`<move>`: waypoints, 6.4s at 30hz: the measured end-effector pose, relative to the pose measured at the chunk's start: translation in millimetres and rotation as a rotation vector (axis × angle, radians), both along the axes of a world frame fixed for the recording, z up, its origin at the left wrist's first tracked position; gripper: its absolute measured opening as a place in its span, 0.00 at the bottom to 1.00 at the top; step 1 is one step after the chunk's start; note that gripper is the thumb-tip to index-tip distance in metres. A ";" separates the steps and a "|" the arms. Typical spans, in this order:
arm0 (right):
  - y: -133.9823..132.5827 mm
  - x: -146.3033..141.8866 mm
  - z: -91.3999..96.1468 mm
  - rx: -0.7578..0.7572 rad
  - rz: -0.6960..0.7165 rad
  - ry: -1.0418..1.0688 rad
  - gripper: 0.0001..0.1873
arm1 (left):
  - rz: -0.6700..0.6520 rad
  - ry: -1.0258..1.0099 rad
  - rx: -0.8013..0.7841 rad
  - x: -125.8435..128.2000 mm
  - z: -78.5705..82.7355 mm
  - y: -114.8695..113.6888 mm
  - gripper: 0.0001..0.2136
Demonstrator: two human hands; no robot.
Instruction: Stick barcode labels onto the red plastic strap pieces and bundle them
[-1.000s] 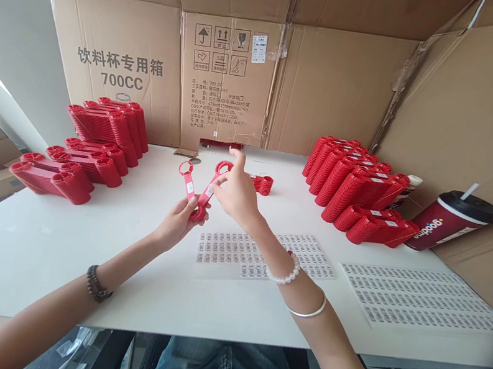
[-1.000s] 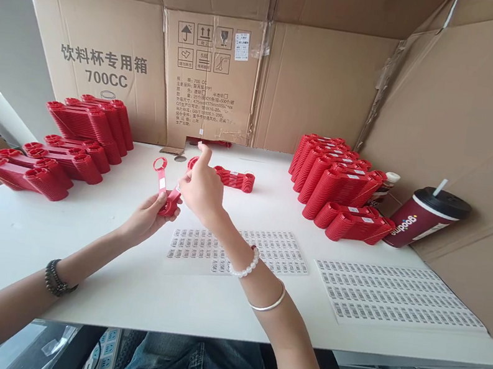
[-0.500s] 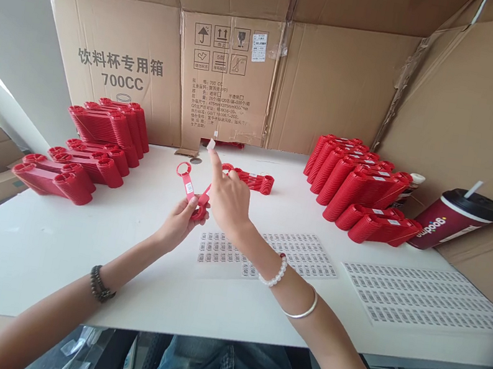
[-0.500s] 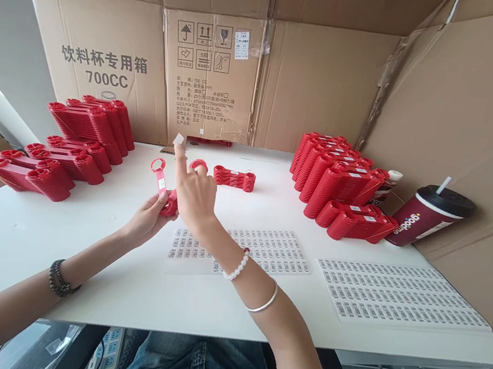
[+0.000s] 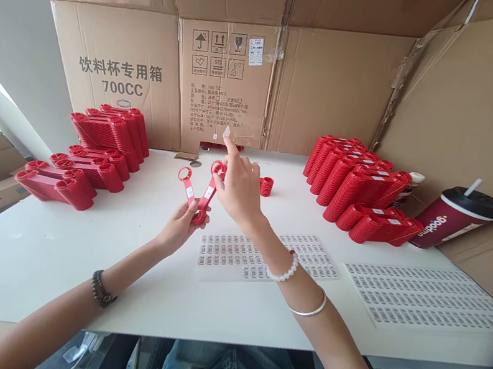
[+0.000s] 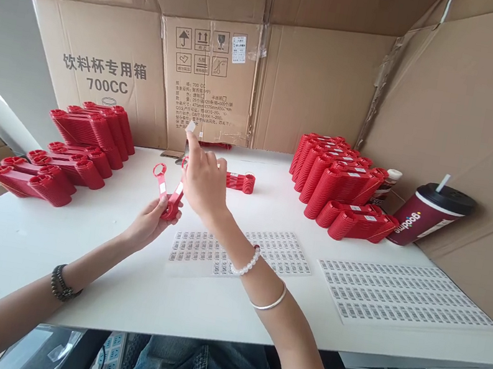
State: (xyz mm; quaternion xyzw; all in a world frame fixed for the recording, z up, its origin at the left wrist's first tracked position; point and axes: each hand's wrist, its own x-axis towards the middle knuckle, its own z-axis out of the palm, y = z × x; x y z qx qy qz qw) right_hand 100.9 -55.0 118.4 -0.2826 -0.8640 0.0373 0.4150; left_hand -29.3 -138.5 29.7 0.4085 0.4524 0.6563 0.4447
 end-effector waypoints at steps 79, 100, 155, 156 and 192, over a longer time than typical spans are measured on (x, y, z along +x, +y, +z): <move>-10.7 -4.3 -10.1 0.109 -0.434 -0.145 0.23 | 0.038 -0.029 0.013 3.6 0.1 -1.1 0.16; 4.6 3.3 0.4 0.021 -0.072 -0.127 0.13 | -0.108 0.321 0.041 8.2 -0.7 -7.6 0.16; -45.5 139.9 -93.1 -0.284 0.238 -0.480 0.29 | -0.219 0.455 -0.246 22.0 -27.6 7.6 0.18; -46.4 137.8 -95.6 -0.271 0.240 -0.474 0.30 | -0.217 0.465 -0.247 22.2 -27.1 7.3 0.18; -48.6 152.5 -92.3 -0.463 0.265 -0.251 0.50 | -0.220 -0.409 -0.362 5.9 -22.8 23.5 0.12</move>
